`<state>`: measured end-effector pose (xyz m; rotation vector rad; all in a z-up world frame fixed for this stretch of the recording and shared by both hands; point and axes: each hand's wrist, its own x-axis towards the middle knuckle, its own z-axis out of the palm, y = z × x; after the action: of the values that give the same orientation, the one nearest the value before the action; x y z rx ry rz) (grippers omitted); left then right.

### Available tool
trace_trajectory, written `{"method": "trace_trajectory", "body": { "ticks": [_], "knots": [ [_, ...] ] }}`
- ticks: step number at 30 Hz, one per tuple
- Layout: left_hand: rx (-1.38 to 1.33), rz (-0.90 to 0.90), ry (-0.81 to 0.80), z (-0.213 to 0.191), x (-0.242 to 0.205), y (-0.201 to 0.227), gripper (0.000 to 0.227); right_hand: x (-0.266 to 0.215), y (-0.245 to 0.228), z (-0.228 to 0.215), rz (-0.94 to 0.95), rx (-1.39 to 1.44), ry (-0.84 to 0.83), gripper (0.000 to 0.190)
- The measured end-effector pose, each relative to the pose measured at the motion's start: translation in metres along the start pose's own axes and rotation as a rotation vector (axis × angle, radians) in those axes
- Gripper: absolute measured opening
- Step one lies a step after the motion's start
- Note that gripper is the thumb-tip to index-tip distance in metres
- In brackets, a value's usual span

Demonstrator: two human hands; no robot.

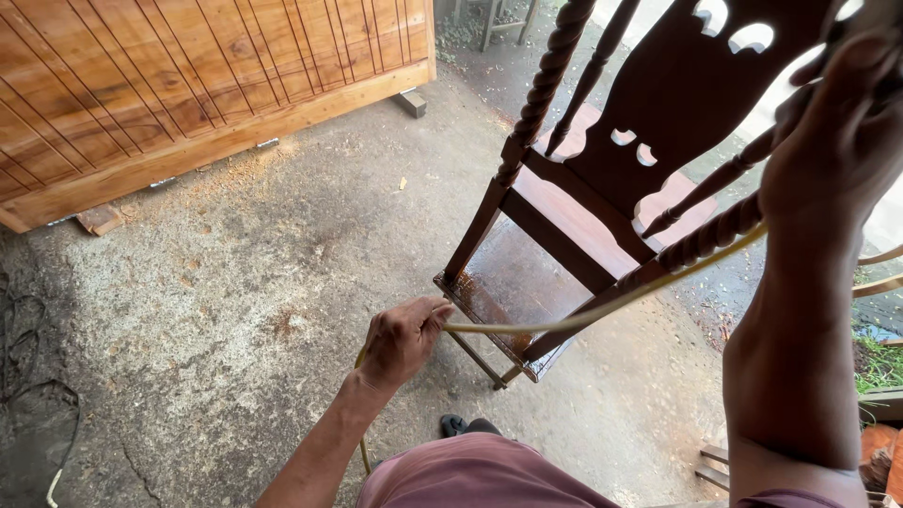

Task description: The person uses a spray gun to apply a finish to a wooden chair. They systematically cover the legs, seat, and backrest, moving around the chair to ensure even coverage on all sides.

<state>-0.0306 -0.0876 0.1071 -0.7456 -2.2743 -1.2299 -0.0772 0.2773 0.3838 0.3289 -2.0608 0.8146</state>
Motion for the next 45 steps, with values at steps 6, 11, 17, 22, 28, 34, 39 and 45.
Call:
{"method": "trace_trajectory", "body": {
  "ticks": [6,11,17,22,28,34,39,45],
  "knots": [
    [-0.023,-0.071,-0.108,-0.007,-0.017,-0.017,0.039,0.013,0.007,0.011,-0.174,-0.067,0.032,0.053],
    [-0.002,-0.087,-0.128,-0.031,-0.038,-0.019,0.029,-0.047,0.004,0.048,-0.157,-0.156,-0.049,0.024],
    [-0.005,-0.185,-0.235,-0.06,-0.059,-0.024,0.025,-0.166,0.003,0.099,-0.135,-0.251,-0.089,0.016],
    [0.026,-0.197,-0.334,-0.064,-0.057,-0.042,0.024,-0.248,0.008,0.153,0.076,-0.319,-0.163,0.036],
    [0.008,-0.219,-0.561,-0.055,-0.04,-0.095,0.026,-0.322,0.034,0.22,0.274,-0.37,-0.34,0.044],
    [-0.038,-0.22,-0.79,-0.037,-0.004,-0.164,0.024,-0.384,0.069,0.293,0.421,-0.423,-0.497,0.05],
    [-0.003,-0.195,-0.989,-0.024,0.022,-0.209,0.022,-0.423,0.084,0.344,0.636,-0.434,-0.699,0.052],
    [-0.101,-0.104,-0.964,-0.039,0.062,-0.236,0.024,-0.41,0.075,0.377,0.813,-0.461,-0.775,0.052]
  ]
}}
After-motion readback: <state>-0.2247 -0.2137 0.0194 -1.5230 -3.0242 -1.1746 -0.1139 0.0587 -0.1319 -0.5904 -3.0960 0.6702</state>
